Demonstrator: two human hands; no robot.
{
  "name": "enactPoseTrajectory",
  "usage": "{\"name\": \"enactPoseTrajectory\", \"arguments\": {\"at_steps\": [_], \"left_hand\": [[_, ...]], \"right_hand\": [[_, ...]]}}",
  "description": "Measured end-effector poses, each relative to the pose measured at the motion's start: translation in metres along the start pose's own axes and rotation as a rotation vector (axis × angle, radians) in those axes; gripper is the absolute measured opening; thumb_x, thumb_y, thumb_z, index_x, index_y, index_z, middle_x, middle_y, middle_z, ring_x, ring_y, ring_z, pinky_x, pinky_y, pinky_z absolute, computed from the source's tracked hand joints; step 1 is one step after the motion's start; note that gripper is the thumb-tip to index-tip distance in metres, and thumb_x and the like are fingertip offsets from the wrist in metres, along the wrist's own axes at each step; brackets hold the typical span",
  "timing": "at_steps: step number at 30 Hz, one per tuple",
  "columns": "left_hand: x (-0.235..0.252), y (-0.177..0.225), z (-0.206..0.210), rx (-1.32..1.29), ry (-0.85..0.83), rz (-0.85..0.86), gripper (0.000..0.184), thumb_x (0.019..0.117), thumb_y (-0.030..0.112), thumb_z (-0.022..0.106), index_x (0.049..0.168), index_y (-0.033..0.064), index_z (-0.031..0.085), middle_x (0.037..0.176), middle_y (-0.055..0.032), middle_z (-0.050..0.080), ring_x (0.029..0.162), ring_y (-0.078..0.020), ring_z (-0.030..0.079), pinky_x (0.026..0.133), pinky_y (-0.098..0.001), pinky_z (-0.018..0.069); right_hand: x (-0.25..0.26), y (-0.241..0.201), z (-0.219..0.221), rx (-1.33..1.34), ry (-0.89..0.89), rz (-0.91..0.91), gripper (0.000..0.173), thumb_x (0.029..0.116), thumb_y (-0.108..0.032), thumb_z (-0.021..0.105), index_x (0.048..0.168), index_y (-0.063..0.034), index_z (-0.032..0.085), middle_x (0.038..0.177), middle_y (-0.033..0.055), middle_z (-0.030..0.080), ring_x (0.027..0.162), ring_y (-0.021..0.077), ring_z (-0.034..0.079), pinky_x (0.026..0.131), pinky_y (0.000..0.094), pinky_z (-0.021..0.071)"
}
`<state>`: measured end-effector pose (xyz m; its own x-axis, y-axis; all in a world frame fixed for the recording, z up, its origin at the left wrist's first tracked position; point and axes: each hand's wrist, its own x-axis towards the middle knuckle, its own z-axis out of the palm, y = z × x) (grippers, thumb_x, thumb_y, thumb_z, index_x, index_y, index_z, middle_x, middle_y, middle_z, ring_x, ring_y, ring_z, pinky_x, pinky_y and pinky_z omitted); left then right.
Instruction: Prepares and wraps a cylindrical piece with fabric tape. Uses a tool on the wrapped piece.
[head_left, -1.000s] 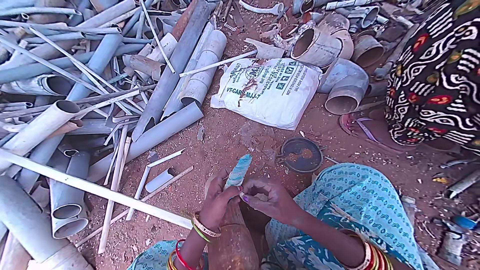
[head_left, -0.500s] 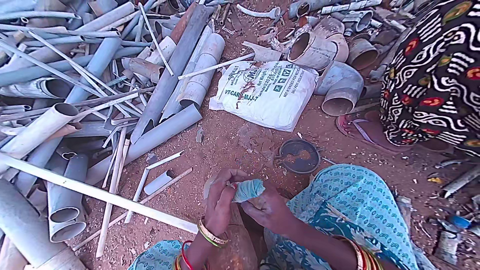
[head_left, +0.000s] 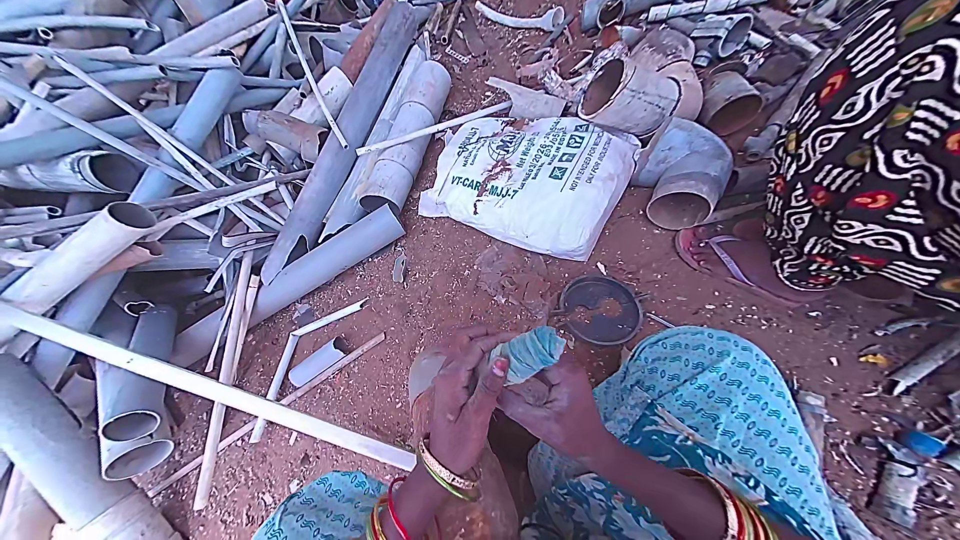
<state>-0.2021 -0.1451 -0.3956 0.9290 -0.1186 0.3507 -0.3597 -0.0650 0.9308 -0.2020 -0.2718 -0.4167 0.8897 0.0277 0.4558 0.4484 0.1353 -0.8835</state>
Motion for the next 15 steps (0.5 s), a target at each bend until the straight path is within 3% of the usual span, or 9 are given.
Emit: {"name": "enactPoseTrajectory", "arguments": {"at_steps": [2,4,6,9,13,15], "left_hand": [[0.004,0.001,-0.002,0.0,-0.074,-0.005,0.06,0.1021,0.036,0.058,0.128,-0.0181,0.056,0.126,-0.0146,0.063,0.115,-0.0017,0.06,0.1,-0.0199,0.0498],[0.009,0.005,-0.008,-0.021,-0.151,-0.088,0.058,0.0983,0.024,0.063,0.132,-0.0217,0.049,0.128,-0.0182,0.063,0.116,-0.0042,0.062,0.102,-0.0219,0.0502],[0.013,0.006,-0.016,-0.081,-0.227,-0.171,0.044,0.097,0.015,0.063,0.126,-0.0172,0.055,0.118,-0.006,0.068,0.107,0.0008,0.064,0.097,-0.0202,0.0532],[0.016,0.005,-0.026,-0.188,-0.357,-0.281,0.028,0.0992,0.017,0.062,0.12,-0.0028,0.061,0.105,0.0129,0.071,0.098,0.0055,0.066,0.091,-0.019,0.0553],[0.013,0.0,-0.027,-0.255,-0.373,-0.315,0.015,0.1026,0.012,0.056,0.113,0.0037,0.063,0.099,0.0097,0.073,0.088,-0.0037,0.073,0.081,-0.0253,0.0624],[0.01,-0.002,-0.022,-0.204,-0.315,-0.269,0.014,0.1024,0.005,0.052,0.109,0.0006,0.063,0.095,0.0067,0.074,0.084,-0.005,0.073,0.077,-0.026,0.0632]], "right_hand": [[0.01,-0.001,-0.01,0.052,0.009,0.046,0.021,0.0826,-0.002,0.068,0.102,0.0049,0.065,0.096,-0.0074,0.072,0.092,-0.0087,0.066,0.084,0.0129,0.0561],[0.018,-0.001,-0.024,0.118,-0.028,0.14,0.02,0.0835,0.0,0.065,0.104,0.0004,0.066,0.095,-0.0101,0.072,0.089,-0.0056,0.068,0.081,0.0158,0.0583],[0.021,-0.003,-0.033,0.149,-0.081,0.175,0.019,0.0847,-0.002,0.065,0.103,-0.005,0.066,0.095,-0.0138,0.072,0.087,-0.0058,0.068,0.079,0.0158,0.0584],[0.021,-0.001,-0.037,0.163,-0.147,0.155,0.017,0.0861,-0.003,0.067,0.103,-0.0062,0.066,0.093,-0.0144,0.072,0.084,-0.0055,0.068,0.077,0.0161,0.0593],[0.024,0.002,-0.042,0.221,-0.184,0.217,0.013,0.0894,-0.006,0.068,0.101,-0.0111,0.066,0.089,-0.0143,0.071,0.076,-0.0043,0.067,0.07,0.0153,0.0576],[0.027,0.001,-0.044,0.244,-0.186,0.3,0.013,0.0895,-0.003,0.066,0.096,-0.0142,0.065,0.081,-0.0161,0.069,0.067,-0.0065,0.062,0.062,0.0116,0.053]]}}
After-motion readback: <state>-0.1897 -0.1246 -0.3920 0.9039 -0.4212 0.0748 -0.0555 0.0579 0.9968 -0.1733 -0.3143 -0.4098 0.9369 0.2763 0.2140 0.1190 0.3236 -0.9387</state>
